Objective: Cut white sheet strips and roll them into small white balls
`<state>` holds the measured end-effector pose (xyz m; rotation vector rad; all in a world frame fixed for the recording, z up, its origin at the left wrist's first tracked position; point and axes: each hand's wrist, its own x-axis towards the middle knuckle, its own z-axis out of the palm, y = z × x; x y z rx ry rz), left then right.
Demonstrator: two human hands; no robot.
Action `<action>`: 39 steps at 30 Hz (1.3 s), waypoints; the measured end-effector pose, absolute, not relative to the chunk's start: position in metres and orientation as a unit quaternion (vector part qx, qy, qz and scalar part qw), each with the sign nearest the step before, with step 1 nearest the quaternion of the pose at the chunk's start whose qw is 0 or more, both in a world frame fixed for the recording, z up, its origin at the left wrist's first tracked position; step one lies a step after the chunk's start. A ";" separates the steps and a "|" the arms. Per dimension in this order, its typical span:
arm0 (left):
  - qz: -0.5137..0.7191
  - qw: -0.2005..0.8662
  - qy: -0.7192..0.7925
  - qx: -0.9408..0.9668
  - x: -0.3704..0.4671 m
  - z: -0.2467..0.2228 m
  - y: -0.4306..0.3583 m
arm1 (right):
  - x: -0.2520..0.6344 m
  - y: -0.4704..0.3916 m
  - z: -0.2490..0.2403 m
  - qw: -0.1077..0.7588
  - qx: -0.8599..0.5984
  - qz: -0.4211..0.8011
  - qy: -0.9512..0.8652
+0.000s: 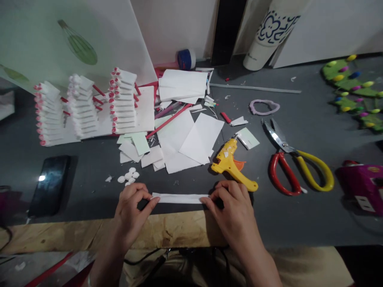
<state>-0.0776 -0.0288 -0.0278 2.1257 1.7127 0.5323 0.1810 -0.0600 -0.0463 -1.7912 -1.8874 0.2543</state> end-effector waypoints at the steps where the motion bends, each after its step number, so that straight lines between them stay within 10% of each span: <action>1: 0.188 0.179 0.607 0.751 -0.078 -0.028 -0.029 | 0.181 -0.060 -0.046 0.262 -0.662 0.093 -0.696; 30: 0.218 0.039 0.429 0.876 -0.041 -0.014 -0.062 | 0.178 -0.061 -0.045 0.250 -0.669 0.098 -0.693; 39: 0.028 0.047 0.367 0.929 -0.021 -0.035 -0.078 | 0.176 -0.061 -0.042 0.263 -0.671 0.092 -0.687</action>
